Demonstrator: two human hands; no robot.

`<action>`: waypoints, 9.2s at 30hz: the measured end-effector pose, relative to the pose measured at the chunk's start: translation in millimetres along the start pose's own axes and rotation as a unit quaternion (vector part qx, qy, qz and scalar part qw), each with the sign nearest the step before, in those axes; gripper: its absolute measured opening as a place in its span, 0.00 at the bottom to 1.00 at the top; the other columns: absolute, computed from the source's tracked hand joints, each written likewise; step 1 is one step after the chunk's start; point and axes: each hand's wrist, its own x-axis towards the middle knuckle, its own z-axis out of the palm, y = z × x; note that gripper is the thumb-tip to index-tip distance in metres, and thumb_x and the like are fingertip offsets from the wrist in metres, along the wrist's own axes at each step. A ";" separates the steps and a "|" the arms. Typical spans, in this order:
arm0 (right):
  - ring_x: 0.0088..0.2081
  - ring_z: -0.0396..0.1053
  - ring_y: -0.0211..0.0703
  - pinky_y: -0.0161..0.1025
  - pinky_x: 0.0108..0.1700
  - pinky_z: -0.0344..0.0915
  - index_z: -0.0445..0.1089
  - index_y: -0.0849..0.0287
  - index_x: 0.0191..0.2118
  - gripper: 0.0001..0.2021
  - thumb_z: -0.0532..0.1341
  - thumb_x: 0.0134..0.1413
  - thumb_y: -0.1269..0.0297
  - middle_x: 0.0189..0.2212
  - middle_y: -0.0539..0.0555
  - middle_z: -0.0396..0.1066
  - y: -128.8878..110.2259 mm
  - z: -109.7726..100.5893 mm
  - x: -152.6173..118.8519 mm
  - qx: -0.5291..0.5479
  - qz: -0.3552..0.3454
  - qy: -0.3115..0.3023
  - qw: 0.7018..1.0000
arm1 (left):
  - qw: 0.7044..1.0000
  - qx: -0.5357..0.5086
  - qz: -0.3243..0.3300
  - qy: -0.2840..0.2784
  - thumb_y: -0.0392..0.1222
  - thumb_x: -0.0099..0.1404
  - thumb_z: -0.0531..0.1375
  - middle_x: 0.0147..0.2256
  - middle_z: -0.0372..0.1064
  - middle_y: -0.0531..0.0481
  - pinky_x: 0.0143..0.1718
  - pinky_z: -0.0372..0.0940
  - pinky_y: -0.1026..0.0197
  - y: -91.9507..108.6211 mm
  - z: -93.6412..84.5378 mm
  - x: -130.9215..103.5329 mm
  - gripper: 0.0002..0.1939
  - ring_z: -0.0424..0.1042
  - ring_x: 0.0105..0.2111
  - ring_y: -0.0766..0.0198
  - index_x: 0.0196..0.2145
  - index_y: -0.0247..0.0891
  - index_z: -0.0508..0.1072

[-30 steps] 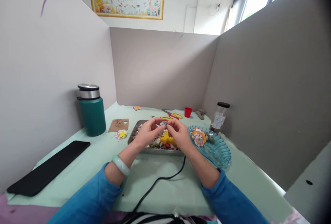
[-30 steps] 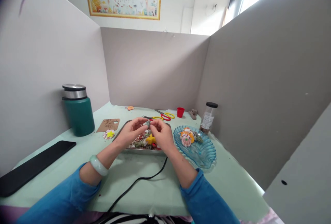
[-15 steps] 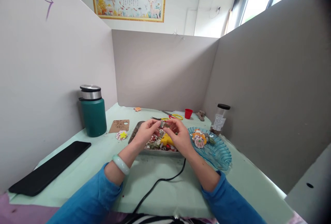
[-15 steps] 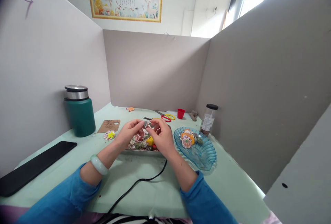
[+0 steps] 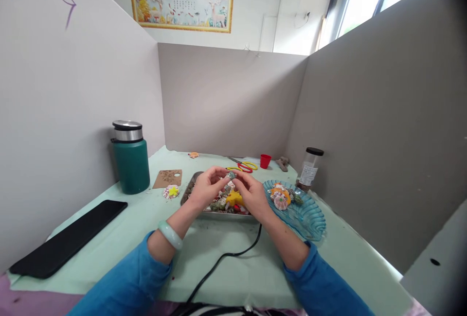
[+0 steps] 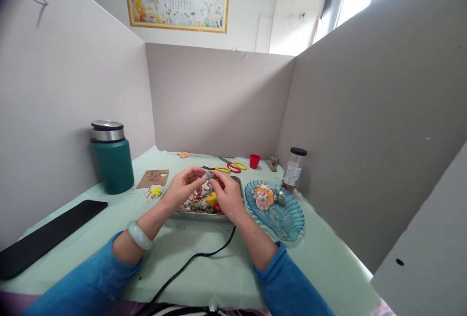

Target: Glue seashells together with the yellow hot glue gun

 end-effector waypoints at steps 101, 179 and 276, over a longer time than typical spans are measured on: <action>0.39 0.72 0.46 0.36 0.37 0.61 0.73 0.55 0.45 0.16 0.51 0.59 0.59 0.37 0.55 0.77 70.7 -184.4 -14.9 -0.504 0.232 0.086 0.828 | 0.979 -0.123 -0.163 0.016 0.47 0.53 0.65 0.27 0.69 0.51 0.22 0.64 0.65 9.5 -17.3 6.7 0.15 0.65 0.18 0.71 0.33 0.33 0.70; 0.25 0.63 0.37 0.33 0.26 0.59 0.67 0.58 0.25 0.07 0.57 0.50 0.63 0.22 0.49 0.67 -29.9 -13.6 -4.9 -0.079 0.026 -0.073 0.994 | 0.994 0.012 -0.066 -0.081 0.44 0.50 0.66 0.21 0.69 0.51 0.22 0.58 0.66 3.0 -5.9 0.3 0.10 0.65 0.21 0.68 0.25 0.35 0.71; 0.16 0.53 0.29 0.29 0.17 0.52 0.65 0.58 0.37 0.17 0.66 0.43 0.55 0.17 0.41 0.57 4.1 -31.8 3.0 0.231 0.252 0.029 0.939 | 0.953 0.145 -0.176 -0.201 0.36 0.52 0.62 0.25 0.73 0.48 0.24 0.61 0.65 9.0 3.6 50.3 0.05 0.68 0.21 0.66 0.28 0.34 0.70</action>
